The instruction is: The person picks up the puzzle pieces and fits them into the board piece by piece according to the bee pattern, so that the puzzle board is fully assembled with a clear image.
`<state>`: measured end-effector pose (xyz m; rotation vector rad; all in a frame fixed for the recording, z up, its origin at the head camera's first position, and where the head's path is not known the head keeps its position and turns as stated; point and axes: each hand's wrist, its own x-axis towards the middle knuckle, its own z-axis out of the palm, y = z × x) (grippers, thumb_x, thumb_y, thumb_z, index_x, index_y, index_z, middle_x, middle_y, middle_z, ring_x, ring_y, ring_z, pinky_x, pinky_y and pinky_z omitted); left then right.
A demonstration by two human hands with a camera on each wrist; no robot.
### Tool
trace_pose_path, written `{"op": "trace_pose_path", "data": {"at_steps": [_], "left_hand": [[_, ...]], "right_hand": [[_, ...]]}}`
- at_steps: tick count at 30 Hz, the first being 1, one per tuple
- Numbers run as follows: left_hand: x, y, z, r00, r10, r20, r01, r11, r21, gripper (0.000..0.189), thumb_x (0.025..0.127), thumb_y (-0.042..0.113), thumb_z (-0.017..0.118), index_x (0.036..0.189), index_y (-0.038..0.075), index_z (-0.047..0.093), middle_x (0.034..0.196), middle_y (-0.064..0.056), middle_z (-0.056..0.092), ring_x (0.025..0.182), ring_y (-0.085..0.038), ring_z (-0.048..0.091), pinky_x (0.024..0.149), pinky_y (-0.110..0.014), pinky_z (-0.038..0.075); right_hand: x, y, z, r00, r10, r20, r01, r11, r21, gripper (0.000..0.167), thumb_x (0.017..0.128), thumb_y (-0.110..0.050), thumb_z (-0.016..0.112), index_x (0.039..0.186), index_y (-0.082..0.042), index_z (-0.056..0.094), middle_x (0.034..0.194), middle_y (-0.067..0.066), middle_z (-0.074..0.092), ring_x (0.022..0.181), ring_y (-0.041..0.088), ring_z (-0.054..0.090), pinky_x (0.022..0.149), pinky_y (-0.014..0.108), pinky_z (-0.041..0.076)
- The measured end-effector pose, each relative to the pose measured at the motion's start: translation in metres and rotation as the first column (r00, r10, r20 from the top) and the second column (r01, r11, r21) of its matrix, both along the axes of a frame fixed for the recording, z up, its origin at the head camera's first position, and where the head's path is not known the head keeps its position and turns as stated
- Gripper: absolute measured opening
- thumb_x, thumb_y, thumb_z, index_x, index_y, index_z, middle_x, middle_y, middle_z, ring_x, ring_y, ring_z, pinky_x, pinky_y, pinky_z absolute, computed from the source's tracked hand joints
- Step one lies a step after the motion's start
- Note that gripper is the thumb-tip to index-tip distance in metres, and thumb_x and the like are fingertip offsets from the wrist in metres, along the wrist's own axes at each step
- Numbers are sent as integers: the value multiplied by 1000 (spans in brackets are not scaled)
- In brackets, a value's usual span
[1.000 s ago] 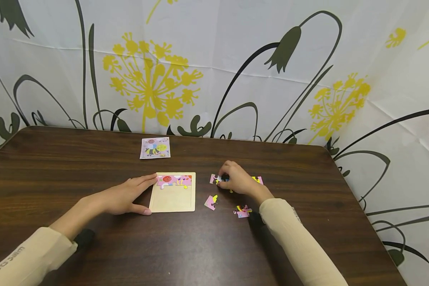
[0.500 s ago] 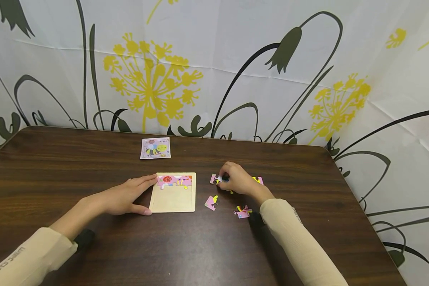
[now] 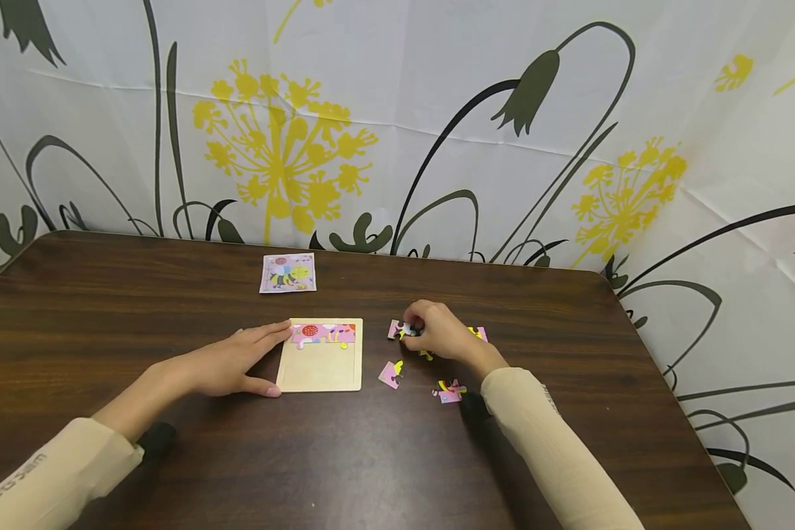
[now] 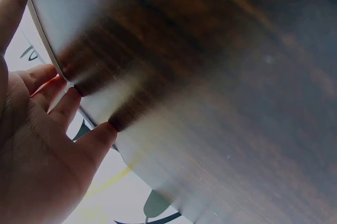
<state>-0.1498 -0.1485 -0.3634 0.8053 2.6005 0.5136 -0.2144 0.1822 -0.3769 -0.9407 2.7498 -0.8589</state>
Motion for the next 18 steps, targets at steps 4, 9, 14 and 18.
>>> {"op": "trace_pose_path", "data": {"at_steps": [4, 9, 14, 18], "left_hand": [[0, 0, 0, 1000, -2, -2, 2, 1000, 0, 87, 80, 44, 65, 141, -4, 26, 147, -21, 19, 131, -40, 22, 100, -62, 17], [0, 0, 1, 1000, -1, -3, 1, 1000, 0, 86, 80, 44, 65, 141, -4, 26, 147, -21, 20, 131, -40, 22, 100, -62, 17], [0, 0, 1, 1000, -1, -1, 1, 1000, -1, 86, 80, 44, 65, 141, -4, 26, 147, -21, 20, 131, -41, 22, 100, -62, 17], [0, 1, 0, 1000, -1, 1, 1, 1000, -5, 87, 80, 44, 65, 141, -4, 26, 147, -21, 20, 131, -41, 22, 100, -62, 17]], "right_hand": [[0, -1, 1, 999, 32, -27, -33, 999, -23, 23, 74, -6, 70, 95, 1, 64, 88, 6, 60, 78, 19, 55, 68, 31, 49], [0, -1, 3, 996, 66, -60, -68, 997, -29, 23, 74, -6, 70, 96, 1, 64, 89, 5, 60, 79, 18, 56, 70, 31, 50], [1, -4, 6, 992, 91, -84, -94, 995, -34, 22, 74, -7, 70, 94, 0, 65, 89, 5, 60, 78, 17, 56, 70, 30, 49], [2, -9, 8, 993, 99, -66, -102, 994, -40, 23, 74, -7, 71, 95, 1, 65, 90, 5, 60, 79, 17, 56, 72, 29, 50]]}}
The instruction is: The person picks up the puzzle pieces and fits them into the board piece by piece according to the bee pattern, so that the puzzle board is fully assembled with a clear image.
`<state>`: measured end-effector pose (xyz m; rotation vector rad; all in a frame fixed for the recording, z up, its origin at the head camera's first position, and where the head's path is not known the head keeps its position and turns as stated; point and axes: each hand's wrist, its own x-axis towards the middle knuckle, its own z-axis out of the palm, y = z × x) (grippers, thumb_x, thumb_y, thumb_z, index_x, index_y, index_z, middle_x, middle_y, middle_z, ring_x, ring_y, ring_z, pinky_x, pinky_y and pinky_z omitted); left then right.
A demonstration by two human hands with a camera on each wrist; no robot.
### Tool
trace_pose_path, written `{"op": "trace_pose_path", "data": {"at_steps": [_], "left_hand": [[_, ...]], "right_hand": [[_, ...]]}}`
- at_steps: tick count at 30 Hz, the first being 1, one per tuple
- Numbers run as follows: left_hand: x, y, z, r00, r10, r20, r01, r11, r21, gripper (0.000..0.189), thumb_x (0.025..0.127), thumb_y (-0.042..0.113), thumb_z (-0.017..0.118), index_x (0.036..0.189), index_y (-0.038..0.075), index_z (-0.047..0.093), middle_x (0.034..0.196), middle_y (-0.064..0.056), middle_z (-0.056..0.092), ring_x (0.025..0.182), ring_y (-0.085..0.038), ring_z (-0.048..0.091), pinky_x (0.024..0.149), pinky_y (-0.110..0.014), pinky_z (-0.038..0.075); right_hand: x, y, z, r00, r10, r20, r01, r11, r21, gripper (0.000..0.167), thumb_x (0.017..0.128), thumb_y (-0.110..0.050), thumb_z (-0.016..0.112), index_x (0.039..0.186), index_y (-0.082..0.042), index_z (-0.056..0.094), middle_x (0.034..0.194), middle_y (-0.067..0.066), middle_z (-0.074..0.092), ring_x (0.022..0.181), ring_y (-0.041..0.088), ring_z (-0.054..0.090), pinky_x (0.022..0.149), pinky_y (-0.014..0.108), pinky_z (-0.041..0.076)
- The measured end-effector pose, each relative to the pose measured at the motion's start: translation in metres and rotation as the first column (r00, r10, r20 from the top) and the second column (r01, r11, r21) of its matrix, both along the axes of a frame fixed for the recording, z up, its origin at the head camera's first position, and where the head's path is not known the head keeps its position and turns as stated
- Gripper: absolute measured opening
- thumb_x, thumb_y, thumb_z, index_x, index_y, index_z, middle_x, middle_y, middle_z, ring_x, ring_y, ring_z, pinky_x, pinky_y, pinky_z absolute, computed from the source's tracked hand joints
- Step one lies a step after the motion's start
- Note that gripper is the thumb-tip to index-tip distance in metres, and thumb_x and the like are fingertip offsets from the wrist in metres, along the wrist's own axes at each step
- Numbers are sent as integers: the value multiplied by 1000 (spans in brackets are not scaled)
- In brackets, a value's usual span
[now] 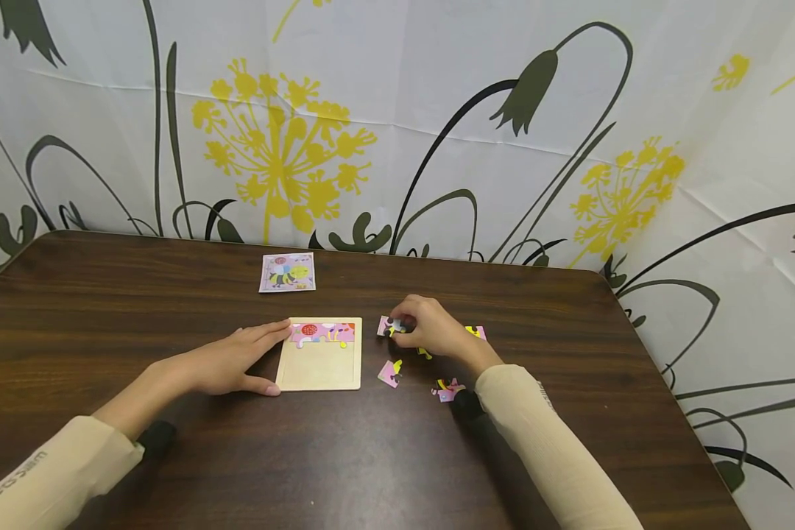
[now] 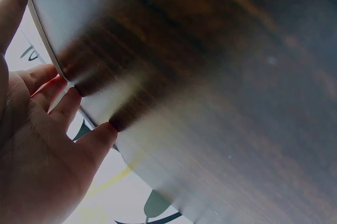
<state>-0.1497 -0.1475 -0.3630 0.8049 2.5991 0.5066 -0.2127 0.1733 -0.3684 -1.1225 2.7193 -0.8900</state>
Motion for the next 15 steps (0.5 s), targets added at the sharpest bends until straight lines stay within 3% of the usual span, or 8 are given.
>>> {"op": "trace_pose_path", "data": {"at_steps": [15], "left_hand": [[0, 0, 0, 1000, 11, 15, -11, 1000, -3, 87, 80, 44, 66, 141, -3, 25, 148, -20, 18, 132, -39, 21, 101, -61, 16]], "right_hand": [[0, -27, 5, 999, 15, 41, -15, 1000, -9, 24, 77, -9, 70, 99, -1, 65, 94, 4, 60, 82, 15, 56, 75, 26, 49]]}}
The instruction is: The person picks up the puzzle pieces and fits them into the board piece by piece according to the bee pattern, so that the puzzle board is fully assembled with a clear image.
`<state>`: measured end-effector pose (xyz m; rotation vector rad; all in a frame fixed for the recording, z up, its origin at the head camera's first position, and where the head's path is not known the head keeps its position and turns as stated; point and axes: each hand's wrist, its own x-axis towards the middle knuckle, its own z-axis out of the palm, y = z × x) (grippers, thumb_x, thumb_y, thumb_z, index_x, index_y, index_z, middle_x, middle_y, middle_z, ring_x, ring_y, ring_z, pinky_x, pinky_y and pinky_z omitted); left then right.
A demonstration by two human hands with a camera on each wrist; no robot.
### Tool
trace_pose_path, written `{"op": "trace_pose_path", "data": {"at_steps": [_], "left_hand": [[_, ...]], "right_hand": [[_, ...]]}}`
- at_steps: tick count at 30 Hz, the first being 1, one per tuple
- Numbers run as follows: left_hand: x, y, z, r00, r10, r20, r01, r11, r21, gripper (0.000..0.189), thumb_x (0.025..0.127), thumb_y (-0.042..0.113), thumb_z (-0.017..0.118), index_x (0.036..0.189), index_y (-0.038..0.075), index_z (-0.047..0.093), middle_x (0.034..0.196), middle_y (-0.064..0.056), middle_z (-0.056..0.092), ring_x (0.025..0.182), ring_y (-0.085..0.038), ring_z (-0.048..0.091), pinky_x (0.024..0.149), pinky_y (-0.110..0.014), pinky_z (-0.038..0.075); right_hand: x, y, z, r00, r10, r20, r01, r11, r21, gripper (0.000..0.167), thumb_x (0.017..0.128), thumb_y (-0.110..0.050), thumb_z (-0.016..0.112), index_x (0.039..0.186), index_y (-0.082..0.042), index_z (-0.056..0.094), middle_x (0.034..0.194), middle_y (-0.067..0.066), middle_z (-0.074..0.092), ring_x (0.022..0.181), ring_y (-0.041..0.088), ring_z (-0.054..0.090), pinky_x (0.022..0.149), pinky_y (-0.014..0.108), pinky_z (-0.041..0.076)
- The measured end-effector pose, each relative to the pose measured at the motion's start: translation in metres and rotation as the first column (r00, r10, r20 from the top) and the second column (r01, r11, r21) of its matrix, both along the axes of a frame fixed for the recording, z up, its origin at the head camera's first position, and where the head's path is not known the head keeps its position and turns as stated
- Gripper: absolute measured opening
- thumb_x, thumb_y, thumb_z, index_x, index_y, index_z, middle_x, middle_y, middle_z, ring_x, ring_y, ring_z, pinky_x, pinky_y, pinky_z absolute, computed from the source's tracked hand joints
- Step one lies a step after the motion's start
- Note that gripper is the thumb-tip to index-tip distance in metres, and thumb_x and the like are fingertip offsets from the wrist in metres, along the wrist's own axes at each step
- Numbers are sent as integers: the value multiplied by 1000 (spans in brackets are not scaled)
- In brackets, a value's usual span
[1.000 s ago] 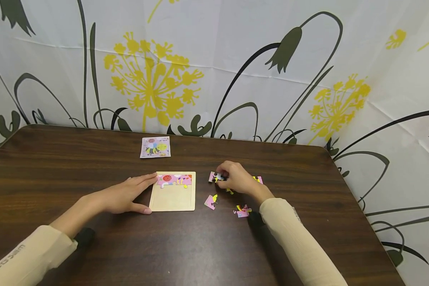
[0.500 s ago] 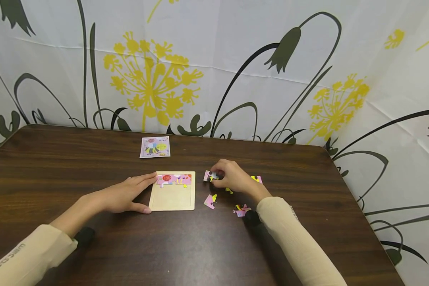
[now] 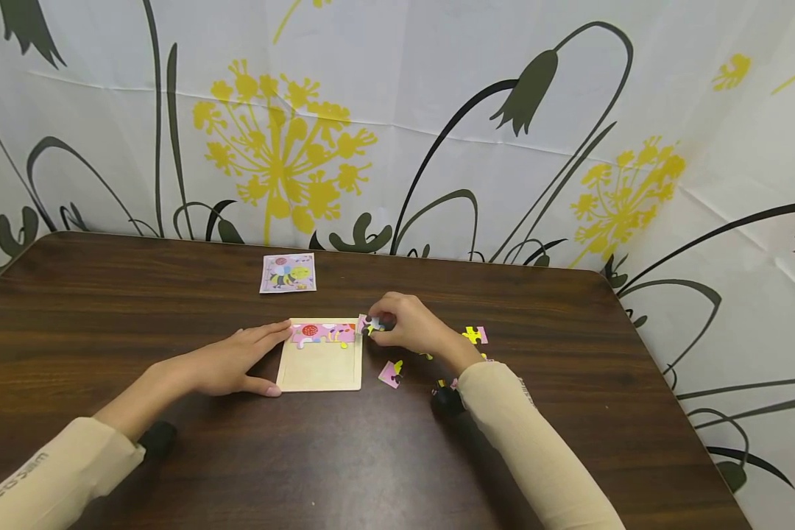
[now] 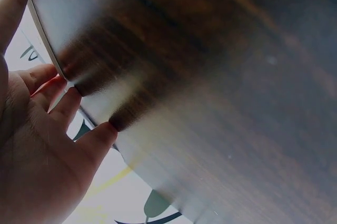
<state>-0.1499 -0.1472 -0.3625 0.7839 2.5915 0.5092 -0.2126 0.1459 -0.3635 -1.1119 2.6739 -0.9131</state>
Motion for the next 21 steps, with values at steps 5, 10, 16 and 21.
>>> {"op": "trace_pose_path", "data": {"at_steps": [5, 10, 16, 21], "left_hand": [[0, 0, -1, 1000, -3, -8, 3, 1000, 4, 87, 80, 44, 66, 141, -3, 25, 148, -20, 19, 132, -40, 21, 101, -62, 16], [0, -1, -2, 1000, -7, -15, 7, 1000, 10, 87, 80, 44, 65, 141, -3, 26, 148, -20, 19, 132, -40, 21, 100, -62, 16], [0, -1, -2, 1000, -13, -25, 14, 1000, 10, 87, 80, 44, 65, 141, -4, 26, 147, -21, 19, 131, -40, 22, 100, -63, 17], [0, -1, -2, 1000, -13, -25, 13, 1000, 9, 86, 80, 44, 65, 140, -4, 27, 147, -21, 20, 131, -40, 22, 99, -63, 17]], "right_hand": [[0, -10, -2, 1000, 28, -9, -29, 999, -14, 24, 76, -8, 70, 98, -1, 65, 93, 5, 61, 83, 17, 56, 75, 28, 50], [4, -20, -4, 998, 54, -15, -55, 998, -31, 23, 75, -7, 71, 96, -1, 65, 91, 5, 61, 82, 18, 57, 76, 28, 50], [8, -32, -8, 994, 110, -6, -110, 994, 5, 21, 77, -7, 68, 97, -1, 65, 89, 3, 58, 82, 17, 55, 74, 27, 48], [10, -43, -9, 991, 136, -4, -136, 990, 33, 21, 78, -8, 67, 98, -2, 65, 89, 2, 57, 78, 15, 52, 69, 24, 47]]}}
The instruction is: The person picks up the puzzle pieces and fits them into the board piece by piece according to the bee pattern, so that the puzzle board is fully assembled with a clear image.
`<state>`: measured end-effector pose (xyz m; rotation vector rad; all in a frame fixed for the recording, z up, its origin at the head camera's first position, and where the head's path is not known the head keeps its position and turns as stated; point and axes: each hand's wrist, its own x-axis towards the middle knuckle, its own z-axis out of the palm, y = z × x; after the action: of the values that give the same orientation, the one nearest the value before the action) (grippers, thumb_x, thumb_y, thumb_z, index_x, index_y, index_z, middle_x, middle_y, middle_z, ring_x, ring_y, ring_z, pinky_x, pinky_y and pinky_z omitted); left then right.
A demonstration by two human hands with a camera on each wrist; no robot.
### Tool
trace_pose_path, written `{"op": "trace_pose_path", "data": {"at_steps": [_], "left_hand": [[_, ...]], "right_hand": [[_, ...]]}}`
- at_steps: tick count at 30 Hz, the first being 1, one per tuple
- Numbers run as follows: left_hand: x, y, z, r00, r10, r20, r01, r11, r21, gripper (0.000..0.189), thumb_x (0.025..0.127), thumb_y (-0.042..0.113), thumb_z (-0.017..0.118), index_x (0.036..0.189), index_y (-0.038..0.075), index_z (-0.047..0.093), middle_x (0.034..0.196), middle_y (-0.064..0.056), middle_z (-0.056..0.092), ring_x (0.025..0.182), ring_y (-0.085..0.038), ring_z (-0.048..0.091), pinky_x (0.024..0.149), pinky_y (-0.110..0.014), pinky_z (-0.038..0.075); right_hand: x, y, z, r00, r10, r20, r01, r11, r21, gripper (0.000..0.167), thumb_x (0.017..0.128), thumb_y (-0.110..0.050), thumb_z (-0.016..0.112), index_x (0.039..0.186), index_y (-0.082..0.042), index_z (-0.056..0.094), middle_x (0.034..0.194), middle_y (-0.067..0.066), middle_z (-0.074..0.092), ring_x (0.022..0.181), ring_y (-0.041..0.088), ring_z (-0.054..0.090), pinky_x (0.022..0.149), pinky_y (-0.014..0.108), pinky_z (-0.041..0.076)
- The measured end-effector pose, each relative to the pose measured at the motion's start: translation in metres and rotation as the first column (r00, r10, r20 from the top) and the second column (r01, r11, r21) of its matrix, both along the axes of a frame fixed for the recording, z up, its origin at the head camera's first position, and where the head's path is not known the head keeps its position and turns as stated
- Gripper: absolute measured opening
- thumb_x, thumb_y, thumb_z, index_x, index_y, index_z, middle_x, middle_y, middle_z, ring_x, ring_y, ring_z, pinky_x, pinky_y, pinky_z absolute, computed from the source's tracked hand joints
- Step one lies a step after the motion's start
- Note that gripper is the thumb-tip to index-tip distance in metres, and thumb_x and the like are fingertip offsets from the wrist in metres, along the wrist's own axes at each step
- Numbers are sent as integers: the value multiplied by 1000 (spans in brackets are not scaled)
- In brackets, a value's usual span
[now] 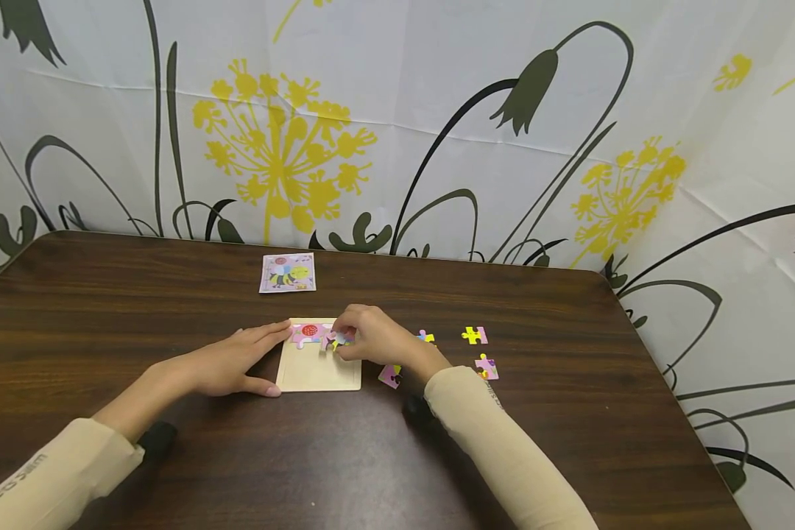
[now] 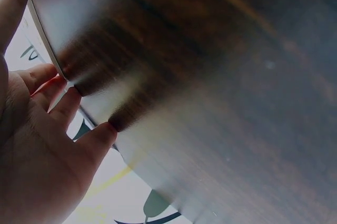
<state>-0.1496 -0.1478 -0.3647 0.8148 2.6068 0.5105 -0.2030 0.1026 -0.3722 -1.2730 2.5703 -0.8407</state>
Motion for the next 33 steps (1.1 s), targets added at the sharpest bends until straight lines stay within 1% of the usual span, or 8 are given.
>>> {"op": "trace_pose_path", "data": {"at_steps": [5, 11, 19, 26, 33], "left_hand": [[0, 0, 0, 1000, -3, -2, 3, 1000, 0, 86, 80, 44, 65, 140, -4, 27, 147, -22, 20, 131, -41, 22, 99, -64, 18], [0, -1, 0, 1000, -10, -8, 10, 1000, 4, 86, 80, 44, 65, 140, -5, 28, 146, -23, 21, 130, -41, 23, 97, -64, 19], [0, -1, -1, 1000, -13, -17, 14, 1000, 11, 85, 80, 44, 65, 140, -5, 28, 146, -23, 21, 130, -41, 23, 97, -65, 19], [0, -1, -1, 1000, -13, -24, 13, 1000, 14, 85, 80, 44, 65, 140, -5, 28, 146, -23, 22, 130, -41, 24, 97, -65, 20], [0, -1, -1, 1000, -12, -26, 13, 1000, 19, 86, 80, 44, 65, 140, -5, 28, 145, -23, 22, 130, -41, 24, 97, -65, 20]], "right_hand": [[2, -11, 1, 1000, 16, -4, -16, 1000, 10, 22, 77, -9, 68, 97, -1, 65, 89, 3, 57, 79, 14, 51, 69, 19, 43], [1, -20, 1, 998, 48, -27, -48, 999, 14, 24, 76, -8, 67, 98, 0, 65, 91, 4, 59, 81, 15, 53, 73, 19, 43], [2, -32, 2, 998, 55, -15, -54, 997, 46, 27, 76, -8, 69, 101, 1, 65, 91, 5, 59, 81, 14, 52, 73, 18, 43], [3, -39, 0, 996, 76, -52, -73, 995, 68, 28, 76, -9, 70, 101, 0, 65, 91, 4, 57, 80, 12, 50, 74, 19, 42], [5, -45, -1, 994, 91, -60, -84, 991, 105, 27, 76, -10, 71, 101, -1, 65, 94, 5, 58, 84, 15, 52, 79, 21, 42]]}}
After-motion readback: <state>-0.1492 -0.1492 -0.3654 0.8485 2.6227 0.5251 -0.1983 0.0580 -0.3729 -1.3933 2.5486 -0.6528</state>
